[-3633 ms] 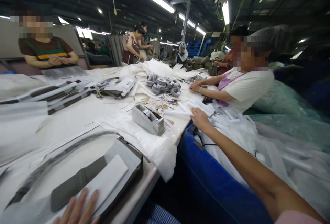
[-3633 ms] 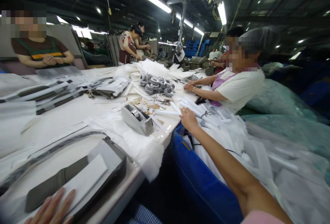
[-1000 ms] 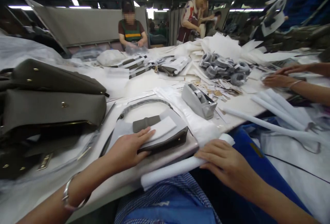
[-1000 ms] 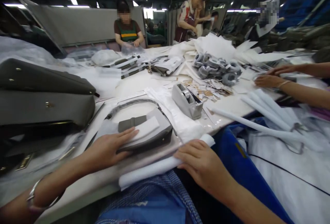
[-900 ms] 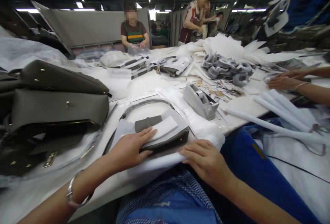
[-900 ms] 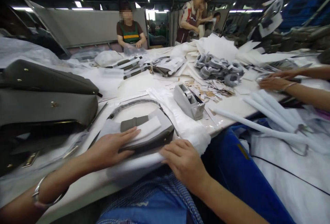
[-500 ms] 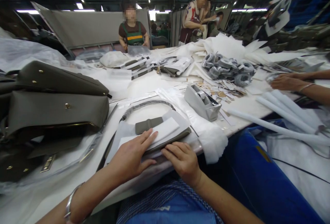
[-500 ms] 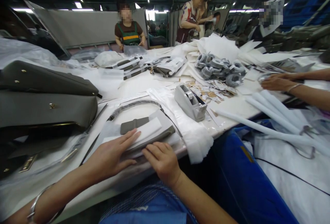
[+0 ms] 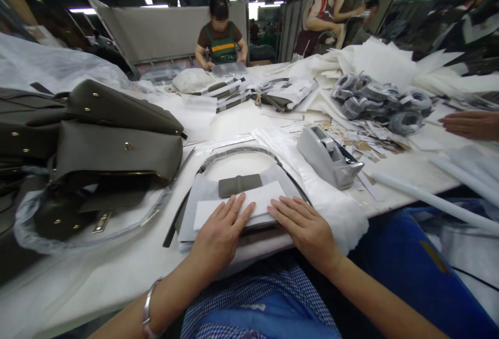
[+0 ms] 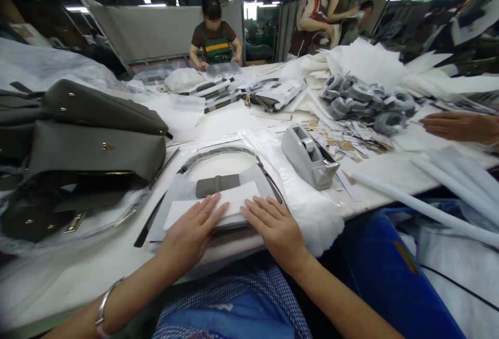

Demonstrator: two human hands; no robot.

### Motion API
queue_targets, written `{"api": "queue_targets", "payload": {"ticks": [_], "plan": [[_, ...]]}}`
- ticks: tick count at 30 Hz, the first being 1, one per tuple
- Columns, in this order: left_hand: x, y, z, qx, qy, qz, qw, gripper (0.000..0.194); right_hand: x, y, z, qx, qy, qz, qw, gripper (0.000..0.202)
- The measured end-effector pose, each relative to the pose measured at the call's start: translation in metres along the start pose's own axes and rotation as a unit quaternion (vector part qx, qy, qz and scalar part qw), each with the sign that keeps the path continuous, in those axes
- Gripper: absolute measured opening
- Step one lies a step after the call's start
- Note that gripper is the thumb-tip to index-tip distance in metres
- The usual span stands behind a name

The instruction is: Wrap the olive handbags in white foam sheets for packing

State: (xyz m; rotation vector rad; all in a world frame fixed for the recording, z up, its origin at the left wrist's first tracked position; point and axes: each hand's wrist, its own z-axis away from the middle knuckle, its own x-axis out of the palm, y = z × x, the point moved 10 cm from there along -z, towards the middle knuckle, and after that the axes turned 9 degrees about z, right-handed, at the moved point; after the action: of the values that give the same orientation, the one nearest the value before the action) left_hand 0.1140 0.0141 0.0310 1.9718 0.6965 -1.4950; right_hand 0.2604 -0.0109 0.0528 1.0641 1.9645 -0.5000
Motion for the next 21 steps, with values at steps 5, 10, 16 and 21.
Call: {"api": "queue_targets", "payload": {"ticks": [5,10,16,21], "plan": [[-0.008,0.021,-0.015,-0.022,-0.037,-0.027,0.999,0.053,0.000,-0.003,0.006,0.015,0.054,0.010,0.998,0.047],[-0.003,0.034,-0.026,-0.031,-0.021,-0.051,0.998,0.053,-0.003,-0.005,0.005,0.013,0.057,0.018,0.998,0.043],[0.008,0.029,-0.016,-0.016,0.037,-0.055,0.998,0.059,-0.031,-0.002,0.027,0.063,0.082,-0.051,0.993,0.048],[0.006,0.030,-0.015,-0.007,0.045,-0.058,0.997,0.060,-0.022,0.041,0.078,0.349,0.056,-0.214,0.911,0.027]]}}
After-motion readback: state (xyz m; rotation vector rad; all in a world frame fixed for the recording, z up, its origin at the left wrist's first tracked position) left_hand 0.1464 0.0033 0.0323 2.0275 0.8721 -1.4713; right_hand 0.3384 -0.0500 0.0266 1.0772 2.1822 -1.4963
